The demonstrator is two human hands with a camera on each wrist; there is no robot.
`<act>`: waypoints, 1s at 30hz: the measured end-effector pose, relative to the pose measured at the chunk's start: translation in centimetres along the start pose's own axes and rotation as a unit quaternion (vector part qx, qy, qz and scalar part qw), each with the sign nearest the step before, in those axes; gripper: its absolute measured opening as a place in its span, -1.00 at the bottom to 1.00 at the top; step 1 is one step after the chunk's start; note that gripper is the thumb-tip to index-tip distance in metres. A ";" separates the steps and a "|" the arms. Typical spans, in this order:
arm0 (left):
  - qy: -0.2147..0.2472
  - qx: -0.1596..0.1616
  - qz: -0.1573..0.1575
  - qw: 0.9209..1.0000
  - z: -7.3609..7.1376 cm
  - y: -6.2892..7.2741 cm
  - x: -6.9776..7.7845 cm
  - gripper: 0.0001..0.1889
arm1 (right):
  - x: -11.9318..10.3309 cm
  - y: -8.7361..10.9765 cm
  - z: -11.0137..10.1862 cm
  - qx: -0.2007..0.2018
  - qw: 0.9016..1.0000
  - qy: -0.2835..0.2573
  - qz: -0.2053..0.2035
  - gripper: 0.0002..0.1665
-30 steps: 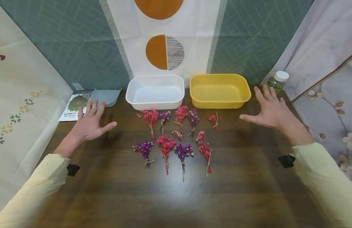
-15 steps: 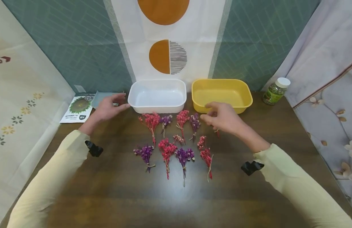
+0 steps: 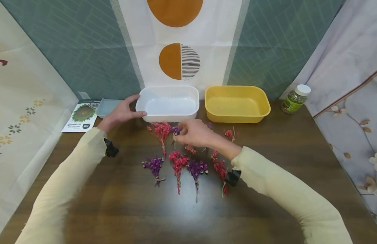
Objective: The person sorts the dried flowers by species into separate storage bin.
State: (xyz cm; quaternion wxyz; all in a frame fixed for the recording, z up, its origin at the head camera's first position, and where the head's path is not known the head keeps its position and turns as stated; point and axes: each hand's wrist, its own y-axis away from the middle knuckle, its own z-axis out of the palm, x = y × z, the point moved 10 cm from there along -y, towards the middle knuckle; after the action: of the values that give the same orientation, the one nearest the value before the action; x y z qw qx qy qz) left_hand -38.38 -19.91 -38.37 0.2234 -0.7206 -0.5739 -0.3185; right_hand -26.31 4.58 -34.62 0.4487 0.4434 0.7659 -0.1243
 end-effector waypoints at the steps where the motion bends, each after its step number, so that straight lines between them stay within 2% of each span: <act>1: -0.008 0.000 0.001 1.000 -0.2 -0.1 0.0 0.00 | -0.3 -0.3 0.2 0.000 1.000 0.003 -0.001 -0.36; 9: -0.050 -0.012 0.000 0.999 -0.4 -0.6 -0.4 0.05 | -1.2 -2.4 2.0 -0.002 1.000 -0.007 -0.010 -0.29; 14: -0.071 -0.011 0.005 0.997 -0.4 -0.5 -0.5 0.05 | -1.4 -3.4 3.6 0.000 1.000 -0.022 -0.014 -0.35; 20: -0.069 -0.011 0.005 0.998 -0.5 -0.7 -0.5 0.05 | -1.0 -4.5 4.9 0.021 0.999 -0.025 0.016 -0.45; 23: -0.060 -0.012 0.002 0.998 -0.5 -0.8 -0.5 0.05 | -0.8 -5.0 5.1 0.042 0.999 -0.012 0.029 -0.45; 30: -0.057 -0.017 -0.009 0.998 -0.4 -0.5 -0.8 0.08 | -0.2 -6.1 6.1 0.065 0.995 0.048 0.051 -0.50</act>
State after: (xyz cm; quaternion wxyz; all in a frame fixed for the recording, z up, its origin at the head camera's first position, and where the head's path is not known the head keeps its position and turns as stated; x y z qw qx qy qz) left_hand -39.05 -20.64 -38.72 0.1750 -0.7359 -0.5867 -0.2892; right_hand -27.55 -2.59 -39.21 0.3877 0.5153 0.7533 -0.1292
